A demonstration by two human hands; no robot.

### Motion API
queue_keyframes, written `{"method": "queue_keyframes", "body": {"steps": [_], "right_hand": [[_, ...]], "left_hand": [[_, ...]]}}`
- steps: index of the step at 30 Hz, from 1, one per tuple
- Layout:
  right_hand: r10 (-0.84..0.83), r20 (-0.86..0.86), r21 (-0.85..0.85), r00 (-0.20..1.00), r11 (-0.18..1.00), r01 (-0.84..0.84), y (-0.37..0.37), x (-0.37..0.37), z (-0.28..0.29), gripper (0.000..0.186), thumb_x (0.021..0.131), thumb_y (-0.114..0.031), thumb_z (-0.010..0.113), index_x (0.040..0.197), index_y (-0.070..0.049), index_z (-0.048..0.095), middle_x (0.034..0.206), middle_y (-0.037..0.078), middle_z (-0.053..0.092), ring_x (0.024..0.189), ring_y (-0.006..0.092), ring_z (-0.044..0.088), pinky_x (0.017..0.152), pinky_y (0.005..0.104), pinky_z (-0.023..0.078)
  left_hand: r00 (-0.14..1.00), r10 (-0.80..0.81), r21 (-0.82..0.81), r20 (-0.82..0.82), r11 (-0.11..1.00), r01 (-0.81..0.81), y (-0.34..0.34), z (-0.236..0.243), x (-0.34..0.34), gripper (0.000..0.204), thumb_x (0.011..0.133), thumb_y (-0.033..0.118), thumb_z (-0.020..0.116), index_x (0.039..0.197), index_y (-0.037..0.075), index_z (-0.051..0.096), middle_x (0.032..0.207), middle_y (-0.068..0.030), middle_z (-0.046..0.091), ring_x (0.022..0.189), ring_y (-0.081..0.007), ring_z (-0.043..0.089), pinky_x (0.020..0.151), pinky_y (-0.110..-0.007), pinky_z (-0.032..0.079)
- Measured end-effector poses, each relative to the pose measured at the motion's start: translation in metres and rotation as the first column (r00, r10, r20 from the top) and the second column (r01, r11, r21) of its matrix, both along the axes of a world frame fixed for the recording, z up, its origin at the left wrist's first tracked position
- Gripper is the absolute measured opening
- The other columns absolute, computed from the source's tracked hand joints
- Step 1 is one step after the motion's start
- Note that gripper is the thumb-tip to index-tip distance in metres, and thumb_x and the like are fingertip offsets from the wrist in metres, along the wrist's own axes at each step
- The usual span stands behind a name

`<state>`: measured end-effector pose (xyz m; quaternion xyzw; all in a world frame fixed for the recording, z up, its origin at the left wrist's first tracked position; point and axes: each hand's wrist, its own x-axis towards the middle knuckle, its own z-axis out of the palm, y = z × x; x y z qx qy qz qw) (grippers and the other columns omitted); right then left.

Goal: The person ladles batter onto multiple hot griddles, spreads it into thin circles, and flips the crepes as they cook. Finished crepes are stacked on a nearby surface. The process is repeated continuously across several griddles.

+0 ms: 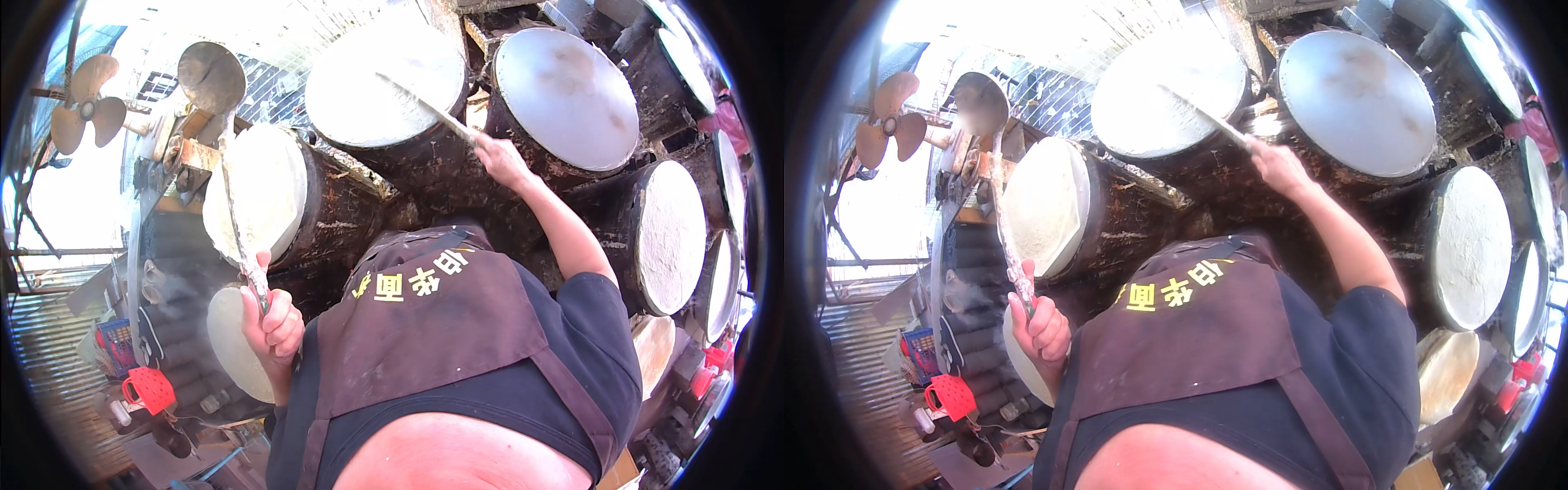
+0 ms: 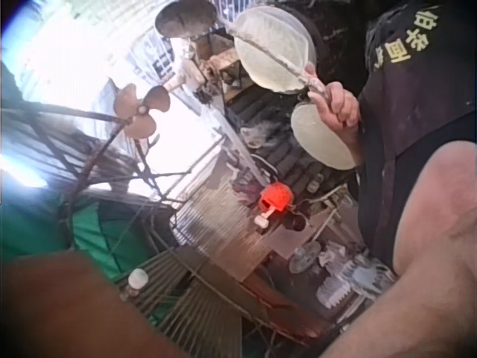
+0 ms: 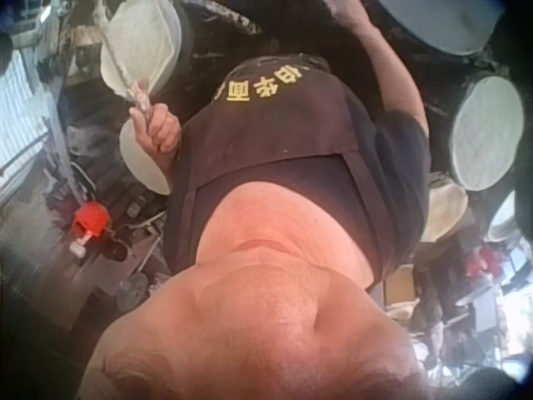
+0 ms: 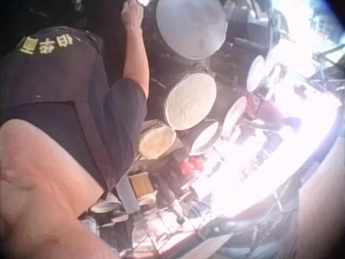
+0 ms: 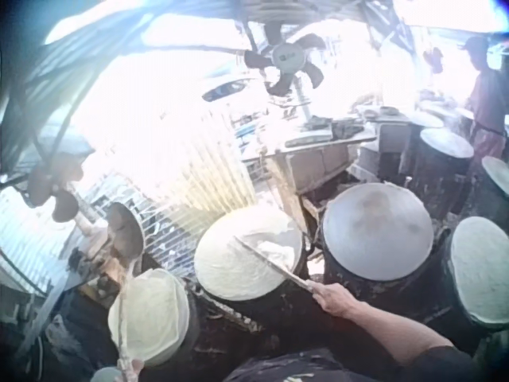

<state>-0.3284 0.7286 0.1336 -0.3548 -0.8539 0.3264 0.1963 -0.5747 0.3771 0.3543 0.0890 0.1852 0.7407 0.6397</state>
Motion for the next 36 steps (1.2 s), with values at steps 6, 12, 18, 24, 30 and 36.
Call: {"method": "queue_keyframes", "body": {"steps": [6, 12, 18, 24, 30, 36], "right_hand": [[-0.11, 0.112, 0.052, 0.988, 0.993, 0.105, 0.063, -0.031, 0.013, 0.035, 0.091, -0.015, 0.053, 0.125, -0.008, 0.052, 0.091, 0.023, 0.064, 0.082, 0.0408, 0.062, 0.073, 0.0472, 0.049], [-0.067, 0.08, 0.173, 0.995, 0.984, 0.053, 0.074, -0.018, -0.006, 0.037, 0.092, -0.015, 0.051, 0.128, -0.01, 0.049, 0.091, 0.022, 0.064, 0.083, 0.0384, 0.063, 0.074, 0.0462, 0.05], [-0.12, 0.182, 0.204, 0.976, 0.976, 0.082, 0.153, -0.073, -0.007, 0.027, 0.094, -0.017, 0.042, 0.115, -0.008, 0.056, 0.078, 0.019, 0.065, 0.074, 0.0357, 0.065, 0.066, 0.047, 0.051], [-0.179, -0.183, -0.055, 0.967, 0.984, 0.172, 0.036, -0.03, 0.012, 0.045, 0.092, -0.015, 0.047, 0.136, -0.012, 0.041, 0.083, 0.021, 0.062, 0.077, 0.0373, 0.061, 0.07, 0.0477, 0.047], [-0.368, 0.116, 0.006, 0.923, 0.929, 0.37, 0.078, -0.047, -0.003, 0.04, 0.09, -0.009, 0.04, 0.129, -0.004, 0.044, 0.082, 0.024, 0.063, 0.081, 0.0419, 0.061, 0.068, 0.0513, 0.045], [-0.17, 0.022, -0.053, 0.985, 0.984, 0.171, 0.122, -0.081, 0.013, 0.043, 0.087, -0.012, 0.044, 0.13, -0.007, 0.046, 0.1, 0.028, 0.063, 0.095, 0.0402, 0.062, 0.086, 0.049, 0.048]], "left_hand": [[1.0, 0.009, -0.082, -0.025, 0.997, -0.011, 0.019, 0.008, 0.01, 0.059, 0.101, 0.038, 0.038, 0.15, 0.022, 0.009, 0.056, 0.0011, 0.03, 0.033, -0.0022, 0.022, 0.026, -0.017, 0.024], [0.997, 0.004, -0.045, -0.075, 0.999, -0.007, 0.029, 0.009, 0.012, 0.055, 0.103, 0.038, 0.033, 0.151, 0.019, 0.012, 0.059, 0.001, 0.032, 0.037, -0.0039, 0.028, 0.029, -0.018, 0.028], [0.999, 0.034, -0.077, 0.008, 0.996, -0.033, 0.049, 0.019, 0.02, 0.058, 0.102, 0.035, 0.038, 0.15, 0.02, 0.011, 0.057, 0.0018, 0.03, 0.035, -0.0023, 0.024, 0.028, -0.017, 0.025], [0.993, 0.119, -0.151, -0.014, 0.981, -0.119, 0.043, 0.014, 0.021, 0.059, 0.101, 0.035, 0.04, 0.15, 0.02, 0.011, 0.056, 0.0023, 0.029, 0.035, -0.0018, 0.022, 0.028, -0.016, 0.023], [0.997, 0.049, -0.087, 0.055, 0.995, -0.044, 0.066, 0.013, 0.018, 0.055, 0.103, 0.034, 0.035, 0.151, 0.021, 0.011, 0.062, -0.0005, 0.032, 0.037, -0.0036, 0.024, 0.028, -0.018, 0.023], [0.99, -0.119, 0.039, 0.079, 0.992, 0.116, 0.081, 0.01, 0.014, 0.054, 0.103, 0.034, 0.034, 0.151, 0.022, 0.011, 0.063, -0.0012, 0.033, 0.037, -0.0043, 0.025, 0.028, -0.018, 0.024]]}}
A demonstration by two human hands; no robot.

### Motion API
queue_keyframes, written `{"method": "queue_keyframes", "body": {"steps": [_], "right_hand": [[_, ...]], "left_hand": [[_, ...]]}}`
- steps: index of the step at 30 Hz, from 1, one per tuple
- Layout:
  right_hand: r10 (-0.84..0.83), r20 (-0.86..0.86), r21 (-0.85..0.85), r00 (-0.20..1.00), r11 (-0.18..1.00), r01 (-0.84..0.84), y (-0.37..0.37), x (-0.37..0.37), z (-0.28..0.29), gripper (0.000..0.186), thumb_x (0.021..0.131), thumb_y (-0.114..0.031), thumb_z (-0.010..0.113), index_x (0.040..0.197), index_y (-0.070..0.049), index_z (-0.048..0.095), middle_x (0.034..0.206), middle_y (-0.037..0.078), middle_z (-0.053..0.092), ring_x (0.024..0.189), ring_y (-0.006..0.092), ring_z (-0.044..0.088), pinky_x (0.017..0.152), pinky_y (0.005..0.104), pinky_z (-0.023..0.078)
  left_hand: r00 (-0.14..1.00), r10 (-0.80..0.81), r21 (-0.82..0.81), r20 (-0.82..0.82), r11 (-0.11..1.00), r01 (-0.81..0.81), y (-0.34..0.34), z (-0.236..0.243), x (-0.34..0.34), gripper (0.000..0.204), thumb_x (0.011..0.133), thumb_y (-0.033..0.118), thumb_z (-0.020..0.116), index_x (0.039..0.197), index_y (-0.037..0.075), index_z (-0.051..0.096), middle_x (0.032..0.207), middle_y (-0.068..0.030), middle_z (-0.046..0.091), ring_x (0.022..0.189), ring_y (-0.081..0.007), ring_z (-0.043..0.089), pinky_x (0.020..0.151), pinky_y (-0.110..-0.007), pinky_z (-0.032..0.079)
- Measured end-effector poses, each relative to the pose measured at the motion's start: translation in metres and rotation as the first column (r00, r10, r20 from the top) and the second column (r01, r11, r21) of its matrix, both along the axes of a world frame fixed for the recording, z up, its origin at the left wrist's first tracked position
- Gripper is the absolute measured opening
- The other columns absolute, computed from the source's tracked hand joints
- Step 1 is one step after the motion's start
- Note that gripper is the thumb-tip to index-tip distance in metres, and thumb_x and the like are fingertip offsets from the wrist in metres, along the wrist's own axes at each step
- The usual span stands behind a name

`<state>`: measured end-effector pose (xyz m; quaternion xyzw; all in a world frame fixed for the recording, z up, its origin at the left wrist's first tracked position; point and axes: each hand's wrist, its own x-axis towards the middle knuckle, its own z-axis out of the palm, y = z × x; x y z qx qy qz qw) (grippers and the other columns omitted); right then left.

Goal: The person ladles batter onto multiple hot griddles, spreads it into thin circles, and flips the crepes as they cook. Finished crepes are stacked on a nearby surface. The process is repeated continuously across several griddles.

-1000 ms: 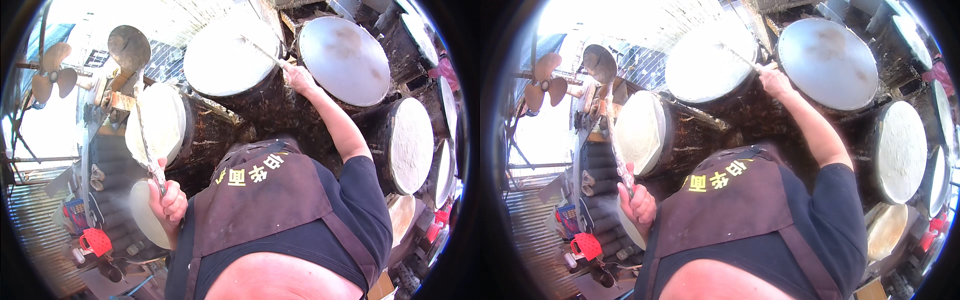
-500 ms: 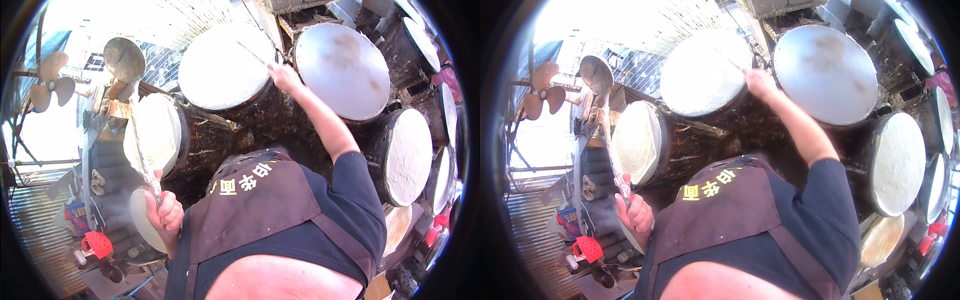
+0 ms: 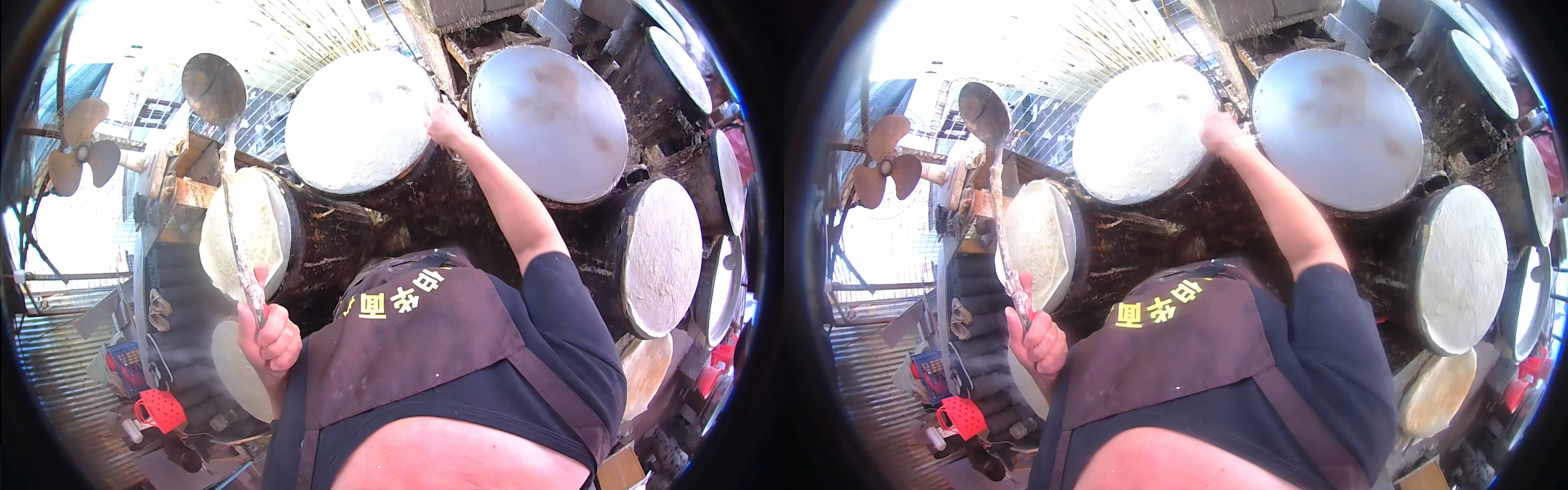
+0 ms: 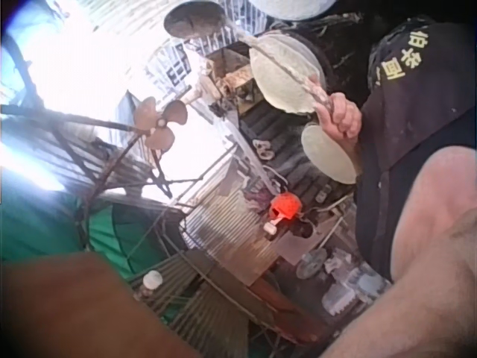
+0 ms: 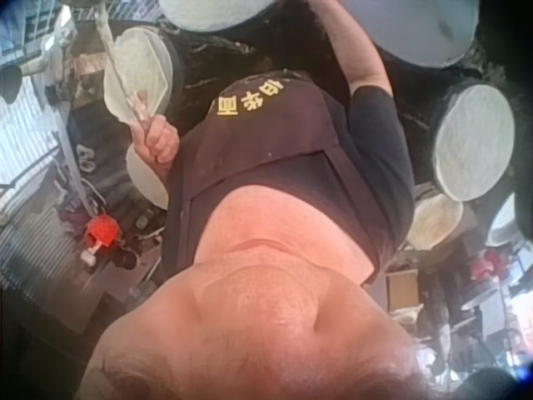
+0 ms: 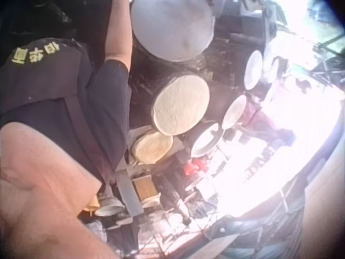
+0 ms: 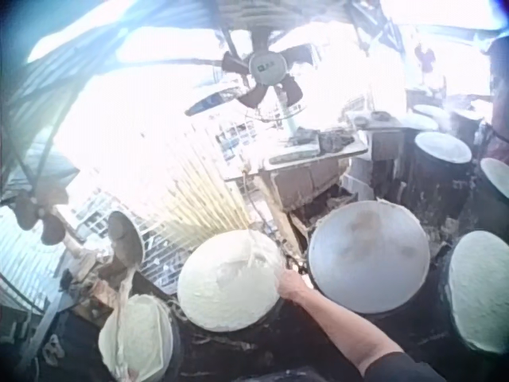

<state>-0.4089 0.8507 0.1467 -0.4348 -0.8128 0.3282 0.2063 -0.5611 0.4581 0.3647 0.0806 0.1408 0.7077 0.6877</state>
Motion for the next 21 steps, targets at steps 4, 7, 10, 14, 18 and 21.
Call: {"method": "queue_keyframes", "body": {"steps": [4, 7, 10, 14, 18, 21], "right_hand": [[-0.114, -0.03, -0.102, 0.993, 0.989, 0.11, -0.017, 0.014, -0.002, 0.049, 0.086, -0.012, 0.047, 0.135, -0.01, 0.043, 0.099, 0.028, 0.063, 0.094, 0.0401, 0.062, 0.085, 0.0468, 0.048], [-0.113, 0.355, -0.032, 0.928, 0.991, 0.133, -0.039, -0.005, 0.013, 0.051, 0.085, -0.008, 0.046, 0.135, -0.012, 0.043, 0.093, 0.027, 0.064, 0.094, 0.0375, 0.063, 0.081, 0.0475, 0.05], [0.033, 0.122, -0.108, 0.992, 0.994, -0.02, -0.037, -0.021, -0.021, 0.048, 0.085, -0.011, 0.05, 0.133, -0.013, 0.047, 0.098, 0.026, 0.065, 0.096, 0.0356, 0.063, 0.084, 0.0459, 0.05], [-0.053, 0.012, -0.071, 0.998, 0.996, 0.054, -0.043, 0.008, 0.007, 0.047, 0.085, -0.011, 0.051, 0.133, -0.014, 0.048, 0.099, 0.024, 0.065, 0.09, 0.0355, 0.065, 0.083, 0.0454, 0.051], [-0.084, 0.093, -0.077, 0.992, 0.993, 0.091, -0.06, 0.009, -0.003, 0.049, 0.084, -0.005, 0.048, 0.132, -0.015, 0.049, 0.092, 0.024, 0.066, 0.082, 0.0349, 0.066, 0.078, 0.0455, 0.053], [0.079, 0.051, -0.02, 0.996, 0.997, -0.078, -0.082, -0.016, 0.018, 0.053, 0.084, -0.005, 0.047, 0.136, -0.012, 0.046, 0.094, 0.025, 0.066, 0.088, 0.0345, 0.066, 0.084, 0.0435, 0.052]], "left_hand": [[0.995, 0.097, -0.024, -0.036, 0.995, -0.098, -0.006, 0.0, 0.002, 0.057, 0.102, 0.034, 0.037, 0.151, 0.021, 0.009, 0.059, 0.0009, 0.031, 0.035, -0.002, 0.021, 0.027, -0.017, 0.022], [0.991, 0.131, -0.053, -0.013, 0.99, -0.132, -0.001, -0.001, 0.005, 0.058, 0.102, 0.034, 0.037, 0.151, 0.021, 0.008, 0.059, 0.0013, 0.03, 0.035, -0.002, 0.021, 0.028, -0.017, 0.022], [1.0, 0.028, -0.011, -0.002, 1.0, -0.028, 0.006, -0.002, 0.001, 0.055, 0.103, 0.033, 0.034, 0.151, 0.022, 0.009, 0.064, -0.0008, 0.034, 0.037, -0.0037, 0.026, 0.029, -0.018, 0.025], [1.0, 0.019, -0.02, -0.018, 1.0, -0.019, -0.006, -0.001, -0.003, 0.055, 0.103, 0.033, 0.034, 0.151, 0.02, 0.009, 0.064, -0.0009, 0.034, 0.038, -0.004, 0.027, 0.028, -0.018, 0.025], [0.997, 0.071, -0.054, -0.027, 0.996, -0.072, -0.019, -0.005, -0.002, 0.055, 0.103, 0.033, 0.034, 0.151, 0.02, 0.009, 0.064, -0.0008, 0.033, 0.038, -0.0043, 0.027, 0.028, -0.018, 0.025], [0.998, 0.053, -0.073, -0.02, 0.996, -0.054, -0.016, -0.006, -0.001, 0.055, 0.103, 0.033, 0.034, 0.151, 0.019, 0.009, 0.063, -0.0008, 0.033, 0.038, -0.0044, 0.027, 0.028, -0.018, 0.025]]}}
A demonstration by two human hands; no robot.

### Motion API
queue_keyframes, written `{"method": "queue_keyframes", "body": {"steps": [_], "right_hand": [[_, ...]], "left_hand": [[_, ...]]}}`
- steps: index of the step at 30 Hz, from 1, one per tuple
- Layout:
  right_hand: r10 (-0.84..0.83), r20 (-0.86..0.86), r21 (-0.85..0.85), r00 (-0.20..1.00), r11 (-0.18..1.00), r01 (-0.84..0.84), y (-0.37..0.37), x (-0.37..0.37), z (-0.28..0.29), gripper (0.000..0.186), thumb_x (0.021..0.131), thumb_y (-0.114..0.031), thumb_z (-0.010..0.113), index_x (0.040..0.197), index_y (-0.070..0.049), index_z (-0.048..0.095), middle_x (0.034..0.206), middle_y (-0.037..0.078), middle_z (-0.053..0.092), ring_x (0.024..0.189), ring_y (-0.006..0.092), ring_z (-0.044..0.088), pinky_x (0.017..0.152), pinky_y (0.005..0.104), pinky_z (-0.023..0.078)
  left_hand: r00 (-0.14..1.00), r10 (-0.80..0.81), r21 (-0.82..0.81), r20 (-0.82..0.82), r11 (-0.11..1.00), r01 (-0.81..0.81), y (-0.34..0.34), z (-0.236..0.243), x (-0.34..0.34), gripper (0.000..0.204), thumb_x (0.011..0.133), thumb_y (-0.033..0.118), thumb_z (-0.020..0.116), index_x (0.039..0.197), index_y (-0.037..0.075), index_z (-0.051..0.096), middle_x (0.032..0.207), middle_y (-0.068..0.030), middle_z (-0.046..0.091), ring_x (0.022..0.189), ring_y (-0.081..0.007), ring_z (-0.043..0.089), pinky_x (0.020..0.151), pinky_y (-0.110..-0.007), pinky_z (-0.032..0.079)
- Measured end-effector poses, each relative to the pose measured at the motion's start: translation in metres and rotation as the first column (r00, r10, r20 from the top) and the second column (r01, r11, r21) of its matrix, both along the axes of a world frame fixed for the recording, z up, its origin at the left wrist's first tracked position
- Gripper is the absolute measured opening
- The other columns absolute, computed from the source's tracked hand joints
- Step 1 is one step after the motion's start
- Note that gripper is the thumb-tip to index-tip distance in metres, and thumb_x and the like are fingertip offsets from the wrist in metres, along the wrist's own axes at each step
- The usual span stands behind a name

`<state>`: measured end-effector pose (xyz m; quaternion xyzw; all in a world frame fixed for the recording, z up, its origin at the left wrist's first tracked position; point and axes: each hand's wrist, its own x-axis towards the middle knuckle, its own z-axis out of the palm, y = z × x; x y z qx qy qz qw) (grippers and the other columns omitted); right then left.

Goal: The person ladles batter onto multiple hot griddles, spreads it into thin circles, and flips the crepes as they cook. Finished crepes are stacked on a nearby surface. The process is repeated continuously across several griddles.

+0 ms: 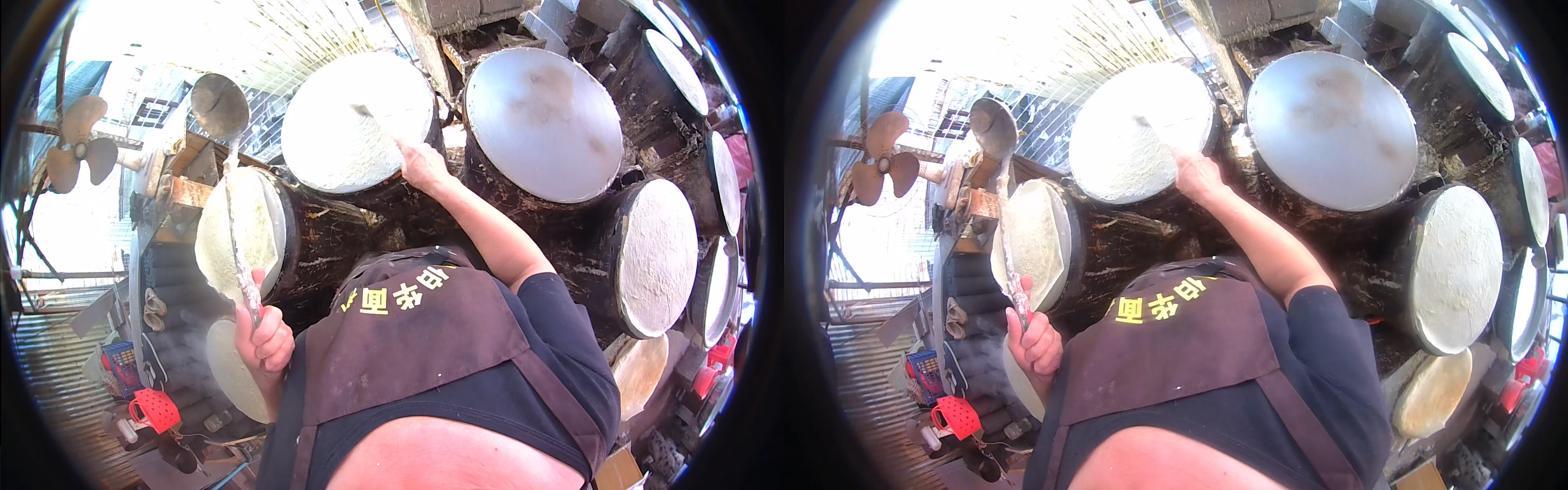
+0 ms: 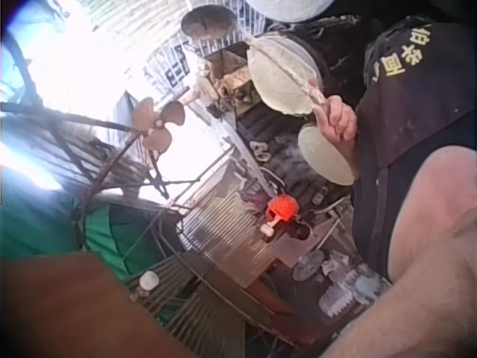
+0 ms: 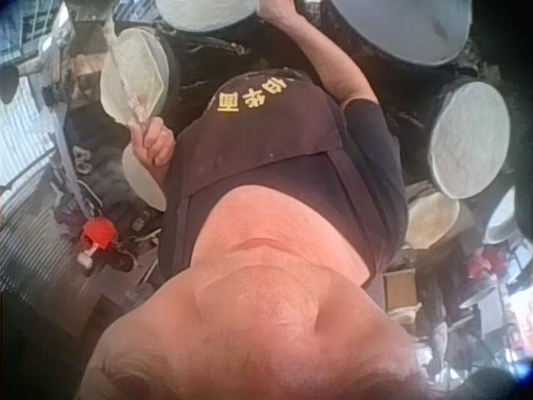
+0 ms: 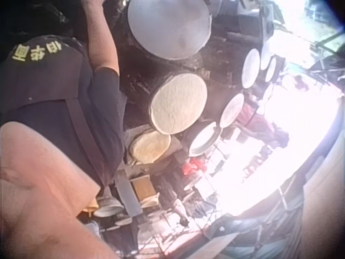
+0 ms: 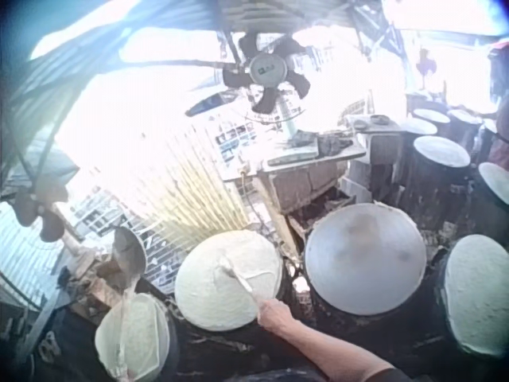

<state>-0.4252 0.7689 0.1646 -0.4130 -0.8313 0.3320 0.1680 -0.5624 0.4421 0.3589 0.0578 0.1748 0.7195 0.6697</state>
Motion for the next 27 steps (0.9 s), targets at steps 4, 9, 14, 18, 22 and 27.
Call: {"method": "queue_keyframes", "body": {"steps": [4, 9, 14, 18, 22, 27], "right_hand": [[0.017, 0.036, -0.038, 0.999, 0.999, -0.016, 0.033, 0.006, -0.022, 0.053, 0.084, -0.007, 0.047, 0.137, -0.011, 0.044, 0.103, 0.021, 0.065, 0.094, 0.0327, 0.064, 0.088, 0.0413, 0.051], [-0.157, 0.02, 0.002, 0.987, 0.988, 0.157, 0.058, 0.024, -0.006, 0.045, 0.084, -0.005, 0.046, 0.129, -0.006, 0.049, 0.098, 0.024, 0.065, 0.088, 0.0343, 0.066, 0.083, 0.0422, 0.053], [0.149, 0.11, -0.086, 0.983, 0.986, -0.14, 0.046, -0.01, -0.016, 0.05, 0.085, -0.007, 0.047, 0.135, -0.011, 0.046, 0.12, 0.019, 0.06, 0.107, 0.0303, 0.06, 0.096, 0.0384, 0.048], [0.18, 0.023, -0.047, 0.983, 0.983, -0.179, 0.074, 0.008, -0.012, 0.053, 0.085, -0.01, 0.05, 0.137, -0.013, 0.045, 0.131, 0.019, 0.052, 0.119, 0.0302, 0.053, 0.099, 0.0382, 0.045], [0.166, 0.028, 0.059, 0.986, 0.984, -0.168, 0.085, 0.009, -0.008, 0.047, 0.081, -0.006, 0.05, 0.128, -0.008, 0.052, 0.114, 0.025, 0.06, 0.105, 0.0373, 0.059, 0.091, 0.0412, 0.047], [0.348, 0.039, 0.199, 0.937, 0.916, -0.348, 0.058, 0.025, 0.0, 0.048, 0.078, -0.004, 0.051, 0.126, -0.009, 0.054, 0.094, 0.022, 0.065, 0.088, 0.038, 0.063, 0.084, 0.0433, 0.049]], "left_hand": [[1.0, -0.016, -0.003, -0.019, 1.0, 0.016, -0.009, 0.001, 0.0, 0.055, 0.103, 0.033, 0.032, 0.151, 0.019, 0.009, 0.063, -0.0006, 0.032, 0.039, -0.0046, 0.028, 0.028, -0.018, 0.026], [0.998, 0.055, -0.024, 0.015, 0.998, -0.055, -0.018, -0.004, 0.005, 0.055, 0.103, 0.034, 0.032, 0.151, 0.019, 0.009, 0.064, -0.0006, 0.033, 0.04, -0.0052, 0.03, 0.028, -0.018, 0.027], [0.998, 0.054, -0.034, 0.024, 0.998, -0.053, -0.014, -0.001, 0.013, 0.055, 0.103, 0.032, 0.033, 0.151, 0.018, 0.009, 0.064, -0.0009, 0.033, 0.041, -0.0056, 0.031, 0.028, -0.018, 0.027], [0.996, 0.085, -0.033, -0.002, 0.996, -0.085, -0.023, -0.003, 0.019, 0.055, 0.104, 0.031, 0.032, 0.151, 0.017, 0.007, 0.065, -0.0011, 0.034, 0.041, -0.0058, 0.032, 0.029, -0.018, 0.028], [0.992, 0.123, -0.072, 0.0, 0.99, -0.123, -0.018, -0.003, 0.028, 0.055, 0.104, 0.031, 0.032, 0.151, 0.016, 0.007, 0.066, -0.0014, 0.036, 0.041, -0.0055, 0.033, 0.03, -0.018, 0.027], [0.987, 0.159, -0.172, -0.02, 0.972, -0.16, -0.003, -0.005, 0.032, 0.053, 0.104, 0.03, 0.031, 0.15, 0.013, 0.01, 0.066, -0.0015, 0.036, 0.041, -0.0049, 0.032, 0.031, -0.018, 0.028]]}}
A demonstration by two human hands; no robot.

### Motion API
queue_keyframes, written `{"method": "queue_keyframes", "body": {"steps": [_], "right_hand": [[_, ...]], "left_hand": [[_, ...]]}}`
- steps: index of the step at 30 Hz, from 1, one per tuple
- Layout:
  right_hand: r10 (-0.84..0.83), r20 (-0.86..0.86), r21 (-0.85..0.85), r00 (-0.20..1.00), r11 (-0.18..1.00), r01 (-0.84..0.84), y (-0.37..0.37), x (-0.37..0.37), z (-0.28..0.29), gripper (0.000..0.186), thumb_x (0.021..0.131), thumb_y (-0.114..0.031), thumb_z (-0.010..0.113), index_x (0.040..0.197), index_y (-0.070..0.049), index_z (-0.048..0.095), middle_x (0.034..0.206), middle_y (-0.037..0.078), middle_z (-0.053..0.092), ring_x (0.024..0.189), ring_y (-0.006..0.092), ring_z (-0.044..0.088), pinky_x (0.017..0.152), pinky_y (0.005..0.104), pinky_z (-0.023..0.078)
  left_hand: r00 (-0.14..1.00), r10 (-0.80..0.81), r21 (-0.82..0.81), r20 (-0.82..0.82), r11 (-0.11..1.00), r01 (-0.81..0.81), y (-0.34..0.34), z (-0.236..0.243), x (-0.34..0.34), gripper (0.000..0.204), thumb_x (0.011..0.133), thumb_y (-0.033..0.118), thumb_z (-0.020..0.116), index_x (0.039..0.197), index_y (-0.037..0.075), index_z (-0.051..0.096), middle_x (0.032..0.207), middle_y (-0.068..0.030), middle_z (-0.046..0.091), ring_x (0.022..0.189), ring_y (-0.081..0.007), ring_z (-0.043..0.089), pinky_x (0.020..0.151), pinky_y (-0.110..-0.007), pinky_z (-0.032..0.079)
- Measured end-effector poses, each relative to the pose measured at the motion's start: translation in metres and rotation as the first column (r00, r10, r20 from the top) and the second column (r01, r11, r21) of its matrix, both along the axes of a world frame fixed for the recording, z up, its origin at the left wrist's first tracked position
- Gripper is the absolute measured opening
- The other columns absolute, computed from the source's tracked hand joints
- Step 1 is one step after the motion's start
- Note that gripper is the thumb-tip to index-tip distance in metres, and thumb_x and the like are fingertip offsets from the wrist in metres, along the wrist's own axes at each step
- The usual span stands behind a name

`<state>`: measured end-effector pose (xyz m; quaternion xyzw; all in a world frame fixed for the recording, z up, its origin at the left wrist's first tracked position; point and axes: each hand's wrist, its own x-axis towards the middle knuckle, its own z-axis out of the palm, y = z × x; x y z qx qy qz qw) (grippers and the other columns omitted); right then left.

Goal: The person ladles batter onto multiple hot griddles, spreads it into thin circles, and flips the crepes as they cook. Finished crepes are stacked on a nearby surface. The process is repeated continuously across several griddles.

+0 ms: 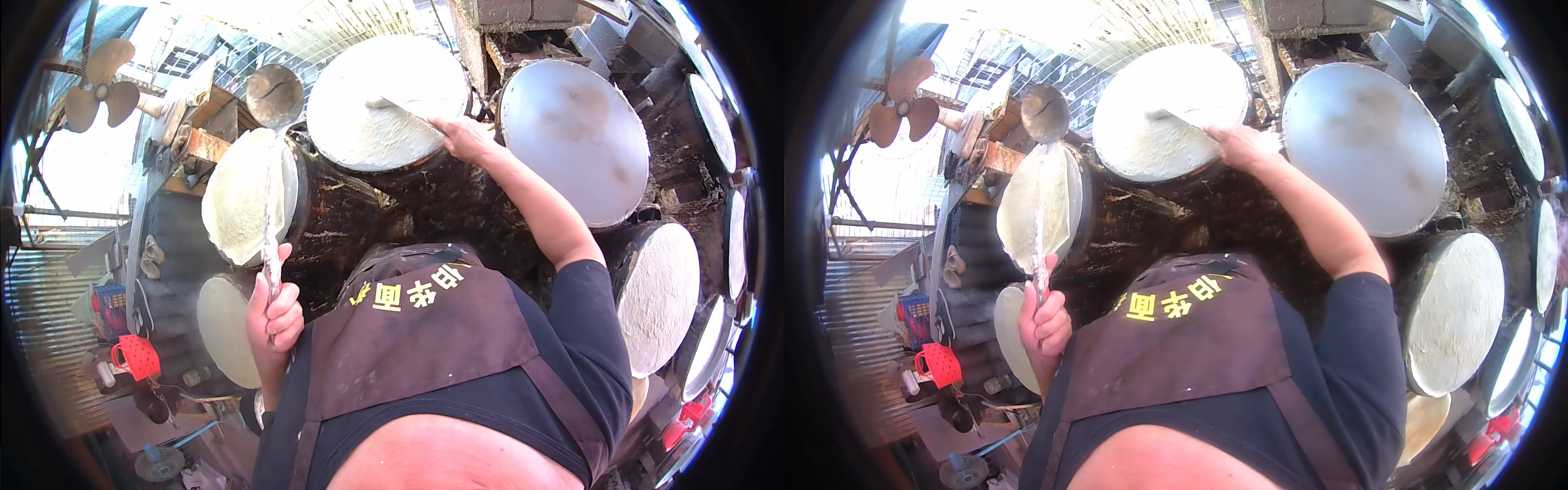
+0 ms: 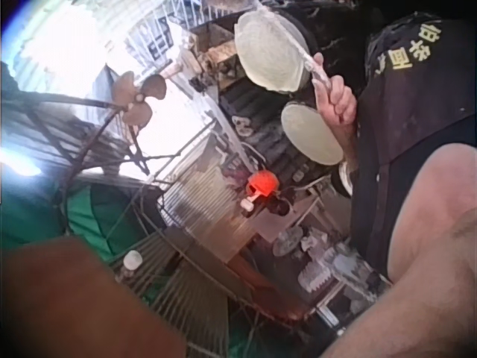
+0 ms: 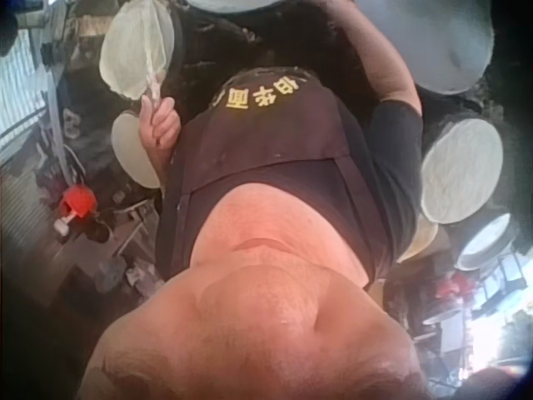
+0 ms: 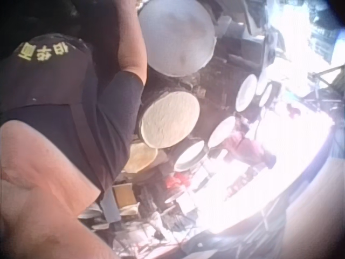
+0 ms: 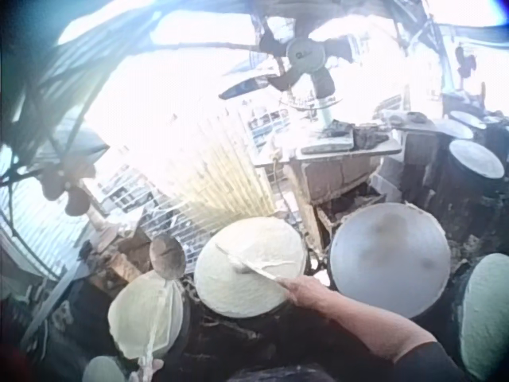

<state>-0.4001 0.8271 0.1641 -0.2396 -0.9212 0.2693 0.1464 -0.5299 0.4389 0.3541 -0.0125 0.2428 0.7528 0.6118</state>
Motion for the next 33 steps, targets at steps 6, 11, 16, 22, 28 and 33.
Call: {"method": "queue_keyframes", "body": {"steps": [6, 11, 16, 22, 28, 33], "right_hand": [[-0.221, -0.097, -0.28, 0.97, 0.942, 0.186, -0.03, 0.083, -0.006, 0.049, 0.08, -0.008, 0.054, 0.129, -0.009, 0.052, 0.093, 0.025, 0.065, 0.087, 0.0376, 0.065, 0.079, 0.0405, 0.05], [-0.433, -0.253, -0.5, 0.865, 0.824, 0.266, -0.115, 0.077, -0.034, 0.051, 0.081, -0.004, 0.057, 0.131, -0.008, 0.05, 0.113, 0.025, 0.061, 0.103, 0.0383, 0.061, 0.087, 0.0378, 0.049], [-0.382, -0.034, -0.69, 0.924, 0.677, 0.254, -0.15, 0.031, -0.003, 0.053, 0.085, -0.008, 0.055, 0.137, -0.012, 0.045, 0.091, 0.017, 0.063, 0.071, 0.0257, 0.061, 0.063, 0.0341, 0.05], [-0.609, -0.05, -0.853, 0.792, 0.438, 0.283, -0.184, 0.025, -0.023, 0.057, 0.091, -0.007, 0.052, 0.144, -0.019, 0.036, 0.066, 0.003, 0.055, 0.045, 0.0089, 0.049, 0.038, 0.0272, 0.044], [-0.383, -0.074, -0.842, 0.921, 0.518, 0.148, -0.218, -0.006, -0.034, 0.055, 0.09, -0.008, 0.053, 0.143, -0.013, 0.037, 0.069, 0.01, 0.061, 0.052, 0.0192, 0.059, 0.05, 0.033, 0.05], [-0.247, -0.338, -0.44, 0.908, 0.895, 0.079, -0.219, 0.021, -0.02, 0.047, 0.086, -0.003, 0.056, 0.133, -0.006, 0.049, 0.126, 0.021, 0.057, 0.117, 0.0287, 0.056, 0.095, 0.0354, 0.045]], "left_hand": [[0.993, -0.115, -0.113, -0.022, 0.987, 0.112, 0.028, -0.027, -0.03, 0.047, 0.103, 0.03, 0.035, 0.146, 0.012, 0.026, 0.064, -0.0002, 0.033, 0.043, -0.0055, 0.03, 0.03, -0.018, 0.027], [0.882, -0.256, -0.414, -0.395, 0.907, 0.078, 0.071, -0.058, -0.065, 0.041, 0.102, 0.025, 0.04, 0.139, 0.009, 0.034, 0.064, 0.0011, 0.036, 0.044, -0.0049, 0.034, 0.032, -0.018, 0.028], [0.58, -0.466, -0.634, -0.668, 0.765, -0.115, 0.126, -0.07, -0.077, 0.033, 0.099, 0.023, 0.047, 0.13, 0.012, 0.043, 0.062, 0.0031, 0.04, 0.043, -0.0036, 0.034, 0.032, -0.019, 0.027], [0.412, -0.569, -0.667, -0.711, 0.732, -0.139, 0.143, -0.076, -0.075, 0.019, 0.098, 0.026, 0.045, 0.109, 0.01, 0.048, 0.066, 0.0002, 0.043, 0.046, -0.0073, 0.04, 0.035, -0.024, 0.035], [0.876, -0.3, -0.527, -0.377, 0.848, 0.064, 0.145, -0.074, 0.008, 0.007, 0.096, 0.012, 0.047, 0.096, 0.011, 0.041, 0.071, -0.0055, 0.047, 0.055, -0.0163, 0.046, 0.046, -0.035, 0.043], [0.809, -0.355, 0.123, 0.469, 0.933, 0.338, 0.099, -0.081, -0.057, 0.024, 0.101, 0.017, 0.035, 0.103, -0.004, 0.045, 0.065, -0.0039, 0.041, 0.045, -0.0119, 0.039, 0.033, -0.024, 0.029]]}}
